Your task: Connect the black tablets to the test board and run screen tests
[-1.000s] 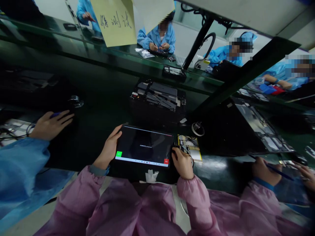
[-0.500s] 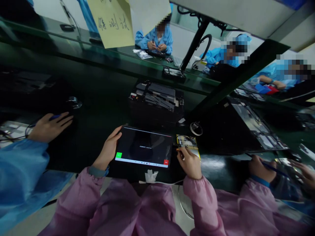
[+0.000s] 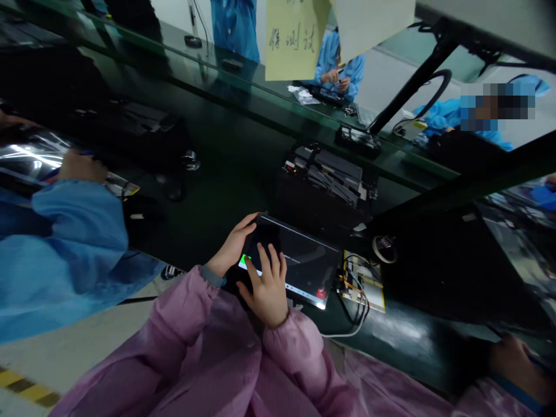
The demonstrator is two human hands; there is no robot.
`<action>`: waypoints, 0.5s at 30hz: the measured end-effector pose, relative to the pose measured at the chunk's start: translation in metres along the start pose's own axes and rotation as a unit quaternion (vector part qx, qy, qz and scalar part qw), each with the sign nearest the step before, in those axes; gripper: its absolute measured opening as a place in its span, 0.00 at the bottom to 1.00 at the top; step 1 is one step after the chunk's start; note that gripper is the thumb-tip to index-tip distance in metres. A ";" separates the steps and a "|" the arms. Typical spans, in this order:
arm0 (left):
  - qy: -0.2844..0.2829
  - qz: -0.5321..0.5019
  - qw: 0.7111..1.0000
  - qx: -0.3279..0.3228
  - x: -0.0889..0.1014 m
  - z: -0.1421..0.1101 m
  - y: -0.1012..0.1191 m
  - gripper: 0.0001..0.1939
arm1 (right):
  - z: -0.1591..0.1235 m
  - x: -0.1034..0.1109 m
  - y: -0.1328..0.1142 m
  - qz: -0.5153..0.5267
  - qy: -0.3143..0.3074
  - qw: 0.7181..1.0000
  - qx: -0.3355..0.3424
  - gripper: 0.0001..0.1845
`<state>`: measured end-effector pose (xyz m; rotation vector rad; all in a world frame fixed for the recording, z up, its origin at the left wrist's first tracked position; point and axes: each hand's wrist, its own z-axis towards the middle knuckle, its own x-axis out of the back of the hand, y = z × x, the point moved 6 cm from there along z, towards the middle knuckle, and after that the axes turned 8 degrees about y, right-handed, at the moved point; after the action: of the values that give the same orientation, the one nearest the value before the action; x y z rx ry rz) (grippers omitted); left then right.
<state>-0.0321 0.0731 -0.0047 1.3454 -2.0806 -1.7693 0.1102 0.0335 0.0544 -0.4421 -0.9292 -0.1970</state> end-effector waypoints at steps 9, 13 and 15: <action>-0.023 -0.031 0.999 0.026 -0.001 -0.003 -0.001 0.22 | -0.045 0.039 0.022 0.041 0.072 0.990 -0.116 0.20; 0.003 -0.009 0.999 0.038 0.002 -0.005 -0.002 0.22 | -0.075 0.048 0.040 0.022 0.110 0.978 -0.173 0.18; 0.014 0.002 0.999 0.047 0.004 -0.006 -0.003 0.22 | -0.085 0.054 0.047 0.001 0.121 0.975 -0.188 0.18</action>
<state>-0.0293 0.0662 -0.0075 1.3814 -2.1753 -1.6598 0.2202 0.0387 0.0408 -0.7512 -0.6497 -0.4195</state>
